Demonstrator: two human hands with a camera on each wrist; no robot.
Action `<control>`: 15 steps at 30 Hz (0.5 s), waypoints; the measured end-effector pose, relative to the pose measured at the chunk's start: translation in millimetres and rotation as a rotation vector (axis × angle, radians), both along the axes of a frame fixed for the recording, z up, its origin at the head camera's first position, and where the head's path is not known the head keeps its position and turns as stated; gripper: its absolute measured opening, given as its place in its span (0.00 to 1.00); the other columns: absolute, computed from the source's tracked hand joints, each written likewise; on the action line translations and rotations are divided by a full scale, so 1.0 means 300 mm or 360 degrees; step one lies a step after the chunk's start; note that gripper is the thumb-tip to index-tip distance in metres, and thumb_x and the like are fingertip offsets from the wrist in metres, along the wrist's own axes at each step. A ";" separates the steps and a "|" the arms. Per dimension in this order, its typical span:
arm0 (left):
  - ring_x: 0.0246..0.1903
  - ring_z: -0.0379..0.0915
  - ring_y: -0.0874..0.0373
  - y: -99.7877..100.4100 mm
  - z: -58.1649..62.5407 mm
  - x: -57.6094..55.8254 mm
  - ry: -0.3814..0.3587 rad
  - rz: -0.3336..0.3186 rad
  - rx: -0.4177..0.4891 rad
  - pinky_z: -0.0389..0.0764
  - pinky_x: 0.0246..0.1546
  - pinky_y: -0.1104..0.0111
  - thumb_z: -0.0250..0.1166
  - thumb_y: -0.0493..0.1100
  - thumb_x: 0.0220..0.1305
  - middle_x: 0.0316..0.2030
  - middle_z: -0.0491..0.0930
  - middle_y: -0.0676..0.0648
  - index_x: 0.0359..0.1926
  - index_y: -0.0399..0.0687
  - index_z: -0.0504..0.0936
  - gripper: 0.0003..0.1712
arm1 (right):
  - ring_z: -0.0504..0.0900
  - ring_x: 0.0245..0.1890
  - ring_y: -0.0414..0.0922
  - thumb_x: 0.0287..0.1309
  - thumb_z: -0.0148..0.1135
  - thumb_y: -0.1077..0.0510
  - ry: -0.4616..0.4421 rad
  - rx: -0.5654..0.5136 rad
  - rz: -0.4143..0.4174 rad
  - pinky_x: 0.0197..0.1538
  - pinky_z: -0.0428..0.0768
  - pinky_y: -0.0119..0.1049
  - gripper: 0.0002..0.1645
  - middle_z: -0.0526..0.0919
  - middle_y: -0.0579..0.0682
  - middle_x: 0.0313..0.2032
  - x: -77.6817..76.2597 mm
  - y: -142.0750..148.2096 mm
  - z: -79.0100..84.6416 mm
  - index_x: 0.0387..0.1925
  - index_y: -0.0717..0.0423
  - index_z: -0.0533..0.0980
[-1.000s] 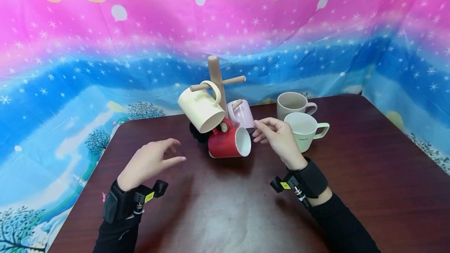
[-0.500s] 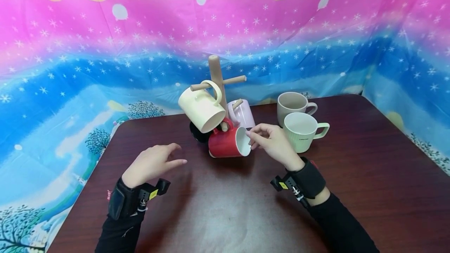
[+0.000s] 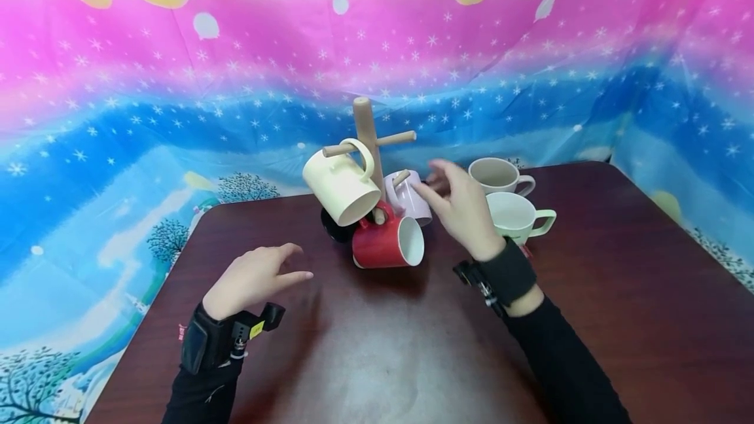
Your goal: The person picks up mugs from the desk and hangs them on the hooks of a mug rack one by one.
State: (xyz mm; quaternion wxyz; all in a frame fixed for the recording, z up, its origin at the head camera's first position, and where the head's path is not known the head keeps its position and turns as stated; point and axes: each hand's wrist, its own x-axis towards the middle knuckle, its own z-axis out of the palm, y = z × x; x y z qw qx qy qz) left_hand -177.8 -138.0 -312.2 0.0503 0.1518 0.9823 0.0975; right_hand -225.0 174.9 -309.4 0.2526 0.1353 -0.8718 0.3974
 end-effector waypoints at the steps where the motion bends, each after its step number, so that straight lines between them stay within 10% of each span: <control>1: 0.23 0.73 0.62 -0.001 0.001 0.000 0.0005 -0.0001 0.0000 0.75 0.27 0.67 0.62 0.59 0.56 0.20 0.75 0.54 0.54 0.44 0.75 0.31 | 0.80 0.39 0.50 0.57 0.60 0.48 0.0046 0.0008 -0.0003 0.41 0.77 0.41 0.28 0.81 0.58 0.40 -0.017 -0.009 0.025 0.55 0.60 0.70; 7: 0.23 0.73 0.61 -0.006 0.001 -0.002 0.0013 -0.0005 -0.0018 0.75 0.27 0.66 0.62 0.59 0.56 0.21 0.76 0.53 0.54 0.44 0.75 0.31 | 0.78 0.43 0.52 0.59 0.58 0.48 0.0140 0.0067 0.0044 0.43 0.76 0.46 0.27 0.79 0.60 0.41 -0.102 -0.062 0.123 0.52 0.64 0.69; 15: 0.25 0.75 0.60 -0.002 -0.008 -0.006 0.0002 -0.0018 -0.0018 0.76 0.28 0.66 0.63 0.59 0.56 0.26 0.80 0.51 0.54 0.44 0.75 0.31 | 0.78 0.30 0.50 0.55 0.62 0.49 0.0330 0.0137 -0.0110 0.29 0.71 0.38 0.17 0.81 0.57 0.30 -0.143 -0.093 0.121 0.37 0.60 0.78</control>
